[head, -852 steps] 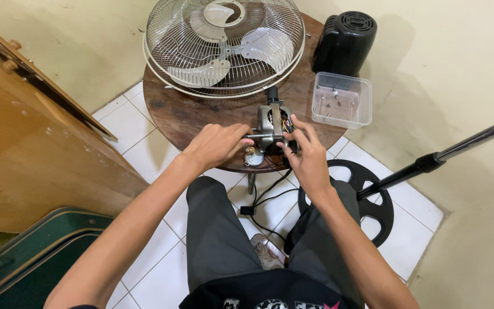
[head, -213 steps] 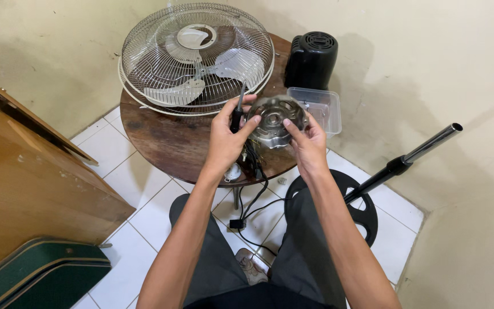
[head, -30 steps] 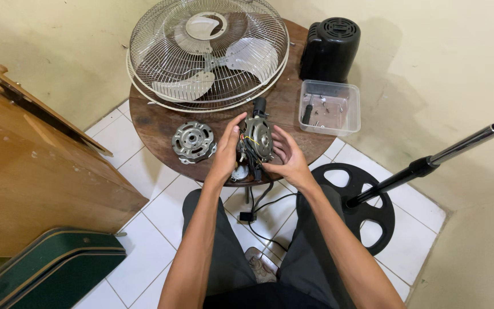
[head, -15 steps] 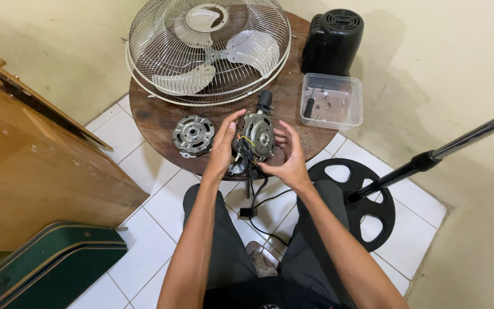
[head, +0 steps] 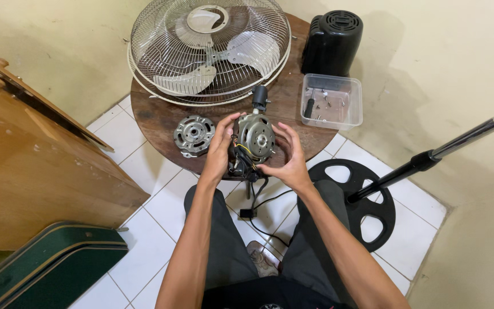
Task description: The person disassembles an electric fan motor by removing screws with a screwdriver, separating the motor housing halves, and detaching the rear assembly. The removed parts are placed on the table.
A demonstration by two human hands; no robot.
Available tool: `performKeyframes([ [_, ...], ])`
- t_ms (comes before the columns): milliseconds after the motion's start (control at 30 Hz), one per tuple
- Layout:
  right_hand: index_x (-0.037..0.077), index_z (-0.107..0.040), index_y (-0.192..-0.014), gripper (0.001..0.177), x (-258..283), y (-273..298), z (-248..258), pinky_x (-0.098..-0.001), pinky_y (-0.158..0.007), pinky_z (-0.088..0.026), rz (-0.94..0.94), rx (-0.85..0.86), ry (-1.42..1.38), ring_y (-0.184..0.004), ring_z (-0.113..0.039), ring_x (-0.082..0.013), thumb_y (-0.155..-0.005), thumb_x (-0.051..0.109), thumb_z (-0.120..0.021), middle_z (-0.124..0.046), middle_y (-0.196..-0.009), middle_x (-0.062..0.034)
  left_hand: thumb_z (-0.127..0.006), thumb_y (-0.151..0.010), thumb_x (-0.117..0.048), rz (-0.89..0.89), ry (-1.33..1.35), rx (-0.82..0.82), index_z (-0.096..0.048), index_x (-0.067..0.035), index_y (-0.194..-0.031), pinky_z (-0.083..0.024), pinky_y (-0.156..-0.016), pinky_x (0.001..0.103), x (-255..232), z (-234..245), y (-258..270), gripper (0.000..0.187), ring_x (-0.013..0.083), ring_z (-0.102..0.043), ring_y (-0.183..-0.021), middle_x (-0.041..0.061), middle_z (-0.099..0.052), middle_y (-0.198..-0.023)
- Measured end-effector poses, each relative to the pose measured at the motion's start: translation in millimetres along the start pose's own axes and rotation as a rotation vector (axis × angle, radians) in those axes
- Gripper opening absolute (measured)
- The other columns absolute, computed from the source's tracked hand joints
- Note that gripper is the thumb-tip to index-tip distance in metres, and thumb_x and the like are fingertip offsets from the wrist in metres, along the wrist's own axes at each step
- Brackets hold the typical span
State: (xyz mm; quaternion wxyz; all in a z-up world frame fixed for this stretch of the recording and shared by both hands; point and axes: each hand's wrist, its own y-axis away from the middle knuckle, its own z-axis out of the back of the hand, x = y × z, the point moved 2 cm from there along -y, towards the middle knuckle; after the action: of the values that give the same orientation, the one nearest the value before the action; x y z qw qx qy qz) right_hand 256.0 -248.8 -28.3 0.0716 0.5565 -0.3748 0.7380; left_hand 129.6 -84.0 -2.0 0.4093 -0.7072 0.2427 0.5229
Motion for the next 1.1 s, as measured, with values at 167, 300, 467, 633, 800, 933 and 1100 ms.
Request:
performKeyframes([
  [167, 0.005, -0.029, -0.157, 0.113, 4.7, 0.5, -2.3, -0.0443, -0.126, -0.037, -0.026, 0.023, -0.032, -0.147, -0.046, -0.029, -0.065, 0.004, -0.095, -0.045, -0.158, -0.0192, -0.038, -0.113, -0.029, 0.021, 0.027, -0.035, -0.049, -0.007, -0.144, -0.032, -0.123, 0.037, -1.3, -1.0, 5.3, 0.039, 0.024, -0.046, -0.145, 0.013, -0.054, -0.152],
  [300, 0.008, -0.029, -0.155, 0.112, 4.2, 1.7, -4.0, -0.0453, -0.118, -0.045, -0.104, 0.007, -0.127, -0.147, -0.046, -0.0277, -0.064, 0.002, -0.095, -0.043, -0.158, -0.0165, -0.039, -0.112, -0.026, 0.048, 0.149, -0.069, -0.049, -0.005, -0.143, -0.033, -0.123, 0.037, 1.6, -4.6, 5.2, 0.039, 0.0236, -0.048, -0.144, 0.014, -0.053, -0.152],
  [467, 0.008, -0.031, -0.153, 0.109, 3.1, 6.5, -7.5, -0.047, -0.121, -0.044, -0.061, -0.027, -0.153, -0.152, -0.039, -0.0276, -0.065, -0.003, -0.093, -0.04, -0.16, -0.0157, -0.041, -0.11, -0.031, 0.047, 0.386, -0.034, -0.05, -0.002, -0.143, -0.034, -0.123, 0.037, -1.0, -8.3, -0.3, 0.044, 0.0233, -0.05, -0.143, 0.016, -0.055, -0.151],
  [633, 0.007, -0.031, -0.154, 0.107, 7.6, 19.0, -12.6, -0.0471, -0.123, -0.044, -0.006, -0.097, -0.1, -0.152, -0.04, -0.0279, -0.067, -0.003, -0.093, -0.041, -0.16, -0.0157, -0.058, -0.102, -0.02, 0.063, 0.287, -0.016, -0.049, -0.001, -0.142, -0.037, -0.12, 0.037, -11.2, -13.5, 5.8, 0.045, 0.0236, -0.05, -0.14, 0.017, -0.055, -0.15],
  [800, 0.007, -0.031, -0.154, 0.107, 11.5, 22.9, -11.2, -0.0466, -0.122, -0.046, -0.015, -0.118, -0.078, -0.15, -0.043, -0.0278, -0.068, -0.001, -0.094, -0.042, -0.159, -0.0158, -0.065, -0.1, -0.017, 0.059, 0.275, 0.001, -0.049, -0.001, -0.142, -0.039, -0.119, 0.037, -13.7, -15.4, 4.4, 0.048, 0.0233, -0.051, -0.14, 0.017, -0.055, -0.15],
  [933, 0.007, -0.03, -0.154, 0.108, 14.0, 16.0, -10.4, -0.0472, -0.122, -0.044, 0.003, -0.115, -0.055, -0.15, -0.042, -0.0282, -0.067, -0.001, -0.094, -0.041, -0.16, -0.0166, -0.06, -0.102, -0.021, 0.065, 0.328, 0.018, -0.049, -0.002, -0.143, -0.039, -0.119, 0.037, -9.2, -13.1, -1.2, 0.047, 0.0235, -0.051, -0.14, 0.017, -0.054, -0.15],
  [1100, 0.008, -0.028, -0.155, 0.109, 13.5, 16.5, -9.7, -0.0488, -0.122, -0.046, -0.026, -0.086, -0.073, -0.152, -0.039, -0.0285, -0.068, -0.002, -0.093, -0.038, -0.162, -0.0175, -0.045, -0.107, -0.033, 0.105, 0.474, 0.007, -0.05, -0.002, -0.143, -0.04, -0.119, 0.037, -0.7, -7.8, -1.0, 0.048, 0.0235, -0.054, -0.139, 0.017, -0.056, -0.151],
])
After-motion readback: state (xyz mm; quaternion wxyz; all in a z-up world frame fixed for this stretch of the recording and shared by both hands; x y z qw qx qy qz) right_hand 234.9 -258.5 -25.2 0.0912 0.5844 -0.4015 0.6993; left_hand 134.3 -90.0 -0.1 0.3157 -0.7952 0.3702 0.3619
